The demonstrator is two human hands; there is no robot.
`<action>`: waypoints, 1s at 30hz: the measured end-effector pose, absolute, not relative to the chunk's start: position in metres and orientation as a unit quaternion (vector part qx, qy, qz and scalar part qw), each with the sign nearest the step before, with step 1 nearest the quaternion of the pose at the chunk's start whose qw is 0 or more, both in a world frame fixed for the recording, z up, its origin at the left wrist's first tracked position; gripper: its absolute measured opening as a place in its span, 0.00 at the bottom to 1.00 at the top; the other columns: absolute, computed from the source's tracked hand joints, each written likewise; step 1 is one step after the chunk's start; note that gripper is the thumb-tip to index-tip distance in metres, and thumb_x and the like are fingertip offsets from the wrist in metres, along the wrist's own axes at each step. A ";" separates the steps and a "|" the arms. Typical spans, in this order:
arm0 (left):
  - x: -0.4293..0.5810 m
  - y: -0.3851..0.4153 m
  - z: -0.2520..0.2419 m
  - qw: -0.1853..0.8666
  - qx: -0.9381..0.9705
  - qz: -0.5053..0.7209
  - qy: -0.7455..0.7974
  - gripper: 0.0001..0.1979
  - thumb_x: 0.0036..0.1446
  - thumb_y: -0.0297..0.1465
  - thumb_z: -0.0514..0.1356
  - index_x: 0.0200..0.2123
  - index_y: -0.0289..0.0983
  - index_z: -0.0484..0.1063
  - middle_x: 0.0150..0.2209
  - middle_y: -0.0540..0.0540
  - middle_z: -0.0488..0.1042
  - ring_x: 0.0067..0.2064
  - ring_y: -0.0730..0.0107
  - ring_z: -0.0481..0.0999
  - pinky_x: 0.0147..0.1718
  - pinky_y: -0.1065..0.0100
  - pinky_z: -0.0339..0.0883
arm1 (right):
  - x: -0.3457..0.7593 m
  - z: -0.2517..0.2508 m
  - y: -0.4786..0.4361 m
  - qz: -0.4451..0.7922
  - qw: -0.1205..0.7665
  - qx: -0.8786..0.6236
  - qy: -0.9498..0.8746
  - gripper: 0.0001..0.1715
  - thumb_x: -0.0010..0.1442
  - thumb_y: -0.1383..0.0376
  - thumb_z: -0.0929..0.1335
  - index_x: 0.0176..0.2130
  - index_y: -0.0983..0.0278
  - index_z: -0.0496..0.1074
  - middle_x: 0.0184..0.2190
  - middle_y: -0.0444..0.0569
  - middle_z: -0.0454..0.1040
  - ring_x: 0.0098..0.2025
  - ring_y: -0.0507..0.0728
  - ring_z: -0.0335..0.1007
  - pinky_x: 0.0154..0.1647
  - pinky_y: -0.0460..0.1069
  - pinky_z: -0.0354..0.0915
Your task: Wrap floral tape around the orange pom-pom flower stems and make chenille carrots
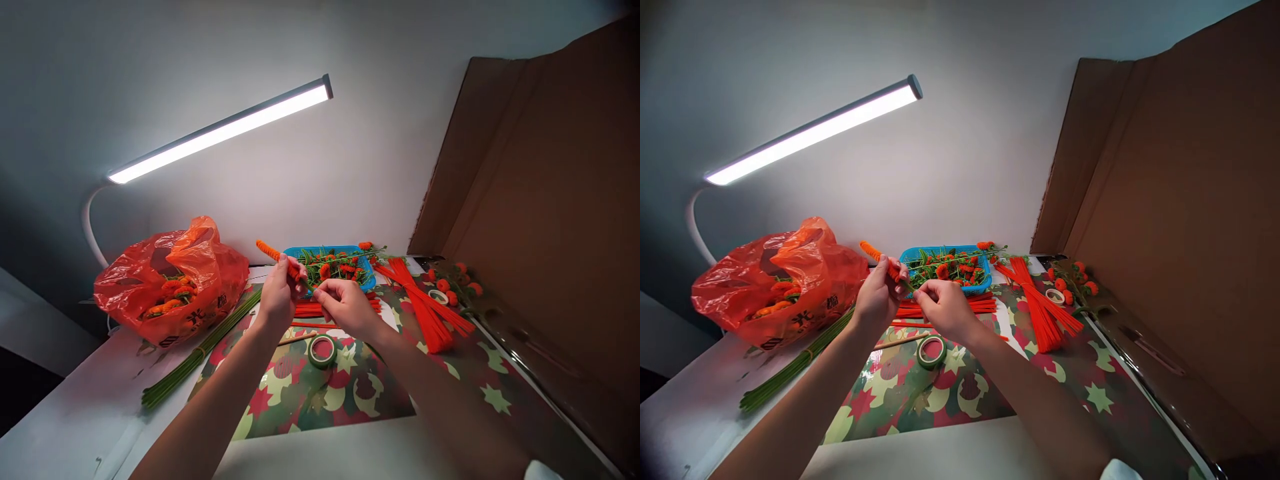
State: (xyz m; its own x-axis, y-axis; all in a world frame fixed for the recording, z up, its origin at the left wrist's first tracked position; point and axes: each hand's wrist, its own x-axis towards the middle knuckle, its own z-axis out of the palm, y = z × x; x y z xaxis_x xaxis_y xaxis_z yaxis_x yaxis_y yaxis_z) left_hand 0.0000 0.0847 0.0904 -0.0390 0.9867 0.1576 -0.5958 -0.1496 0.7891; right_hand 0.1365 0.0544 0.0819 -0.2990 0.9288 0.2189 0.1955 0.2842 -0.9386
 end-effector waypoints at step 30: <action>-0.007 0.079 0.101 0.663 0.231 0.697 0.145 0.21 0.69 0.36 0.39 0.25 0.37 0.59 0.15 0.57 0.53 0.13 0.82 0.53 0.12 0.78 0.46 | 0.127 0.071 0.054 0.424 0.389 -0.406 -0.710 0.14 0.60 0.65 0.64 0.23 0.65 0.65 0.16 0.39 0.64 0.18 0.47 0.56 0.20 0.42 0.52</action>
